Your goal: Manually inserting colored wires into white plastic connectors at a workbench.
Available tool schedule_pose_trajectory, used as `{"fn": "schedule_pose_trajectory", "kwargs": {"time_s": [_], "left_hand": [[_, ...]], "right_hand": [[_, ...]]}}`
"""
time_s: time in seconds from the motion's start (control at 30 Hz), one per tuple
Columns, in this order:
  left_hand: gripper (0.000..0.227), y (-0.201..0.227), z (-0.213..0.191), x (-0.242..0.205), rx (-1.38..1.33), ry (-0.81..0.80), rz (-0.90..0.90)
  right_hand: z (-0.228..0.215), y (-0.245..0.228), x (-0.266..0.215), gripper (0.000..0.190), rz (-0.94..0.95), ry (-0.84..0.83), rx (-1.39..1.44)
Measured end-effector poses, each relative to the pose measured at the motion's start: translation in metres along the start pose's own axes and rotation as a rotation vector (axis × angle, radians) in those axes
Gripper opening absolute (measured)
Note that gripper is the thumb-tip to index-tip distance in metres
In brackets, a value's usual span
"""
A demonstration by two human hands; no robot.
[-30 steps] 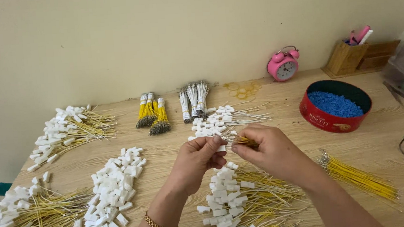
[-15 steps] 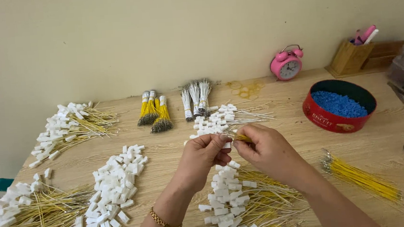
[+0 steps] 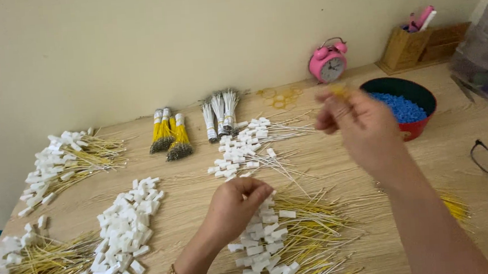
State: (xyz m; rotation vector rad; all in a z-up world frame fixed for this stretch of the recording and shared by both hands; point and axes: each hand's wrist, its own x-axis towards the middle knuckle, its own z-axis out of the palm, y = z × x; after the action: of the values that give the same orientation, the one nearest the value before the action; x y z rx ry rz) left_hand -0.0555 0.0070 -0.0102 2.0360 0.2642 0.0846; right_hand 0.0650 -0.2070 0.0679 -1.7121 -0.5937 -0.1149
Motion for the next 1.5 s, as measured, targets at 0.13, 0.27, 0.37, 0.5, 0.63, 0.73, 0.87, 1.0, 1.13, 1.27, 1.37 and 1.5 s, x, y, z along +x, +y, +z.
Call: {"fn": "schedule_pose_trajectory", "kwargs": {"time_s": [0.13, 0.27, 0.37, 0.5, 0.63, 0.73, 0.87, 1.0, 1.13, 1.27, 1.37, 1.5], "left_hand": [[0.023, 0.004, 0.0, 0.015, 0.274, -0.058, 0.109], [0.015, -0.019, 0.009, 0.072, 0.433, 0.117, 0.385], [0.023, -0.029, 0.021, 0.107, 0.66, 0.193, 0.563], [0.031, -0.021, 0.038, 0.126, 0.99, 0.079, 0.542], [0.025, -0.03, 0.037, 0.136, 1.16, 0.023, 0.437], [0.016, -0.026, 0.021, 0.129, 1.045, 0.061, 0.479], [0.018, 0.0, -0.01, 0.091, 0.618, 0.082, 0.347], [0.02, 0.014, -0.027, 0.05, 0.172, 0.193, 0.334], [0.02, 0.013, -0.017, 0.03, -0.098, 0.152, 0.23], [0.019, 0.001, -0.007, 0.032, -0.351, 0.087, 0.222], [0.019, -0.004, -0.003, 0.035, -0.38, 0.075, 0.228], [0.017, -0.015, 0.005, 0.041, -0.459, 0.075, 0.251]], "right_hand": [[-0.012, 0.017, 0.004, 0.017, -0.116, 0.003, 0.172], [0.003, 0.013, 0.002, 0.017, 0.012, -0.052, 0.192], [0.011, 0.027, 0.002, 0.017, -0.016, -0.11, 0.017], [0.02, 0.028, 0.0, 0.021, 0.093, -0.233, 0.048], [0.023, 0.025, -0.001, 0.023, 0.153, -0.244, -0.055], [0.027, 0.025, 0.0, 0.025, 0.093, -0.292, -0.076], [0.032, 0.013, -0.002, 0.026, 0.189, -0.326, -0.164], [0.037, 0.021, -0.005, 0.026, 0.267, -0.388, -0.092], [0.045, 0.032, -0.006, 0.026, 0.141, -0.44, -0.172], [0.048, 0.021, -0.008, 0.022, 0.205, -0.439, -0.274], [0.048, 0.024, -0.008, 0.023, 0.242, -0.435, -0.26], [0.047, 0.032, -0.006, 0.025, 0.224, -0.393, -0.122]]}}
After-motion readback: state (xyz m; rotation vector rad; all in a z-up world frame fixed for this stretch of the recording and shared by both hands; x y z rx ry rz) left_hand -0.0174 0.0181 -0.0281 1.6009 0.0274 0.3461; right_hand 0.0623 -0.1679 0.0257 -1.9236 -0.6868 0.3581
